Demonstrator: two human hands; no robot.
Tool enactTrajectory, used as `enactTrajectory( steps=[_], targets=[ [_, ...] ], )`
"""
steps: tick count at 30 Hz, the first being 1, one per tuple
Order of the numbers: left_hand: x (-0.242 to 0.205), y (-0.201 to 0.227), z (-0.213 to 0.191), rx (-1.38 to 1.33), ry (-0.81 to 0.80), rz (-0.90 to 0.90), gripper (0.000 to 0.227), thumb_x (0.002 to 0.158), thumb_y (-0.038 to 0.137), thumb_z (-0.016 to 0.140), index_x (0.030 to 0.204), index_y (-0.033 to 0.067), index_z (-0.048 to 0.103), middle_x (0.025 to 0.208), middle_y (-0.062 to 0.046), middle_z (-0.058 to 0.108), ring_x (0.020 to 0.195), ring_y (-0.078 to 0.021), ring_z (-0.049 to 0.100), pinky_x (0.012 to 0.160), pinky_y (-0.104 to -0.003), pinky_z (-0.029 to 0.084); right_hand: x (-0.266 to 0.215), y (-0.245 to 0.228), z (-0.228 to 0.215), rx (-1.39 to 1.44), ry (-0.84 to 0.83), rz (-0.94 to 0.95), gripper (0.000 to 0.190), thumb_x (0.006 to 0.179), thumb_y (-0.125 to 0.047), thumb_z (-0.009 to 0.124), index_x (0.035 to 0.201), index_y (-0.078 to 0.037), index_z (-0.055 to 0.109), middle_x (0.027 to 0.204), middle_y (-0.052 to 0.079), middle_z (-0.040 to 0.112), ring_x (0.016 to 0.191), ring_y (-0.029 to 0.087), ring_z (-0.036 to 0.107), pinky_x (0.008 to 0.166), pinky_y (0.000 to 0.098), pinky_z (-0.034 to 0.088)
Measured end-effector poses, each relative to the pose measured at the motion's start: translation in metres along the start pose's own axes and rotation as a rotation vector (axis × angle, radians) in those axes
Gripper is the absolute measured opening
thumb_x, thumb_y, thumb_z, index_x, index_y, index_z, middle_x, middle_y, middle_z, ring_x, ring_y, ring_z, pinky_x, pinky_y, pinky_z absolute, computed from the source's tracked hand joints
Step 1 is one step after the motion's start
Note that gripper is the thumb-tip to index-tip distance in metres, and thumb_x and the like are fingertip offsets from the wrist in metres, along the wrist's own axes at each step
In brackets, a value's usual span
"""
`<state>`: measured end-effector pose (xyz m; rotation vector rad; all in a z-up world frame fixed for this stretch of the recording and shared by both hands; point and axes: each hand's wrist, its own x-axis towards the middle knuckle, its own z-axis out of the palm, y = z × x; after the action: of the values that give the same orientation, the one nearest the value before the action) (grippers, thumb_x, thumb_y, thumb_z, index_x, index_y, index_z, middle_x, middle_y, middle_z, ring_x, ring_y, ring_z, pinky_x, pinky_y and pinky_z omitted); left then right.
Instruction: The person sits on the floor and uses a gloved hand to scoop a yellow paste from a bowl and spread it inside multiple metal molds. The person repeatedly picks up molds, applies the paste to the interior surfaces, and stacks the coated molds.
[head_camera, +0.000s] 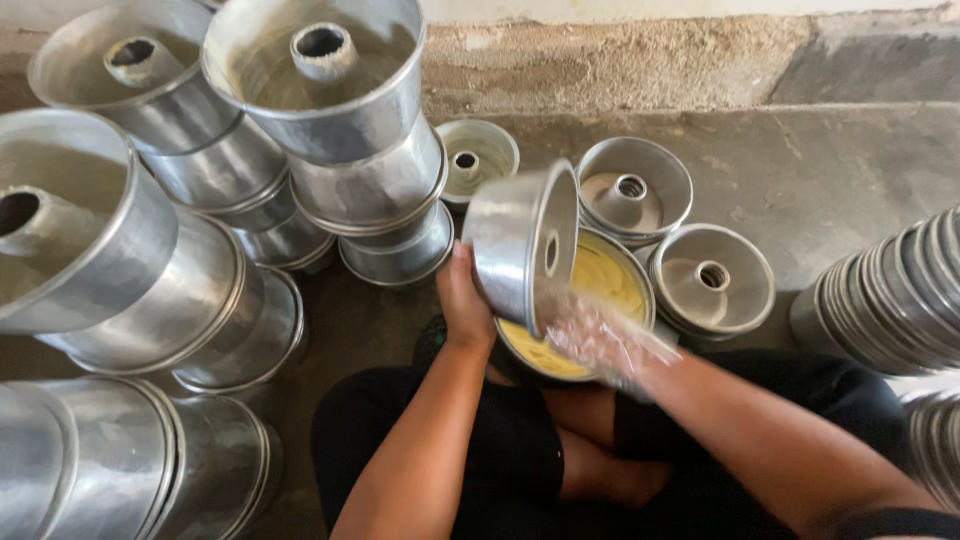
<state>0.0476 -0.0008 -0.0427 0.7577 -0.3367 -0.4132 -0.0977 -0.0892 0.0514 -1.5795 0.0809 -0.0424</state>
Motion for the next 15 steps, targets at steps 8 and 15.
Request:
enactTrajectory(
  steps=[8, 15],
  targets=[
    [-0.013, -0.038, 0.002, 0.184, -0.158, 0.075, 0.044, 0.113, 0.030, 0.047, 0.122, -0.0079, 0.068, 0.102, -0.011, 0.066, 0.093, -0.0187, 0.056, 0.085, -0.036, 0.047, -0.010, 0.003, -0.015, 0.259, 0.315, -0.068, 0.042, 0.098, -0.018, 0.067, 0.136, -0.002, 0.059, 0.132, 0.016, 0.064, 0.122, 0.028, 0.064, 0.108, 0.0413, 0.054],
    [-0.003, -0.007, 0.005, -0.224, 0.003, -0.360, 0.057, 0.107, 0.046, 0.037, 0.134, 0.0022, 0.060, 0.126, -0.012, 0.068, 0.115, -0.0229, 0.067, 0.102, -0.038, 0.051, -0.006, -0.010, -0.046, -0.056, 0.098, -0.010, 0.042, 0.098, -0.018, 0.067, 0.136, -0.002, 0.059, 0.131, 0.016, 0.065, 0.121, 0.027, 0.064, 0.107, 0.0407, 0.055]
  ],
)
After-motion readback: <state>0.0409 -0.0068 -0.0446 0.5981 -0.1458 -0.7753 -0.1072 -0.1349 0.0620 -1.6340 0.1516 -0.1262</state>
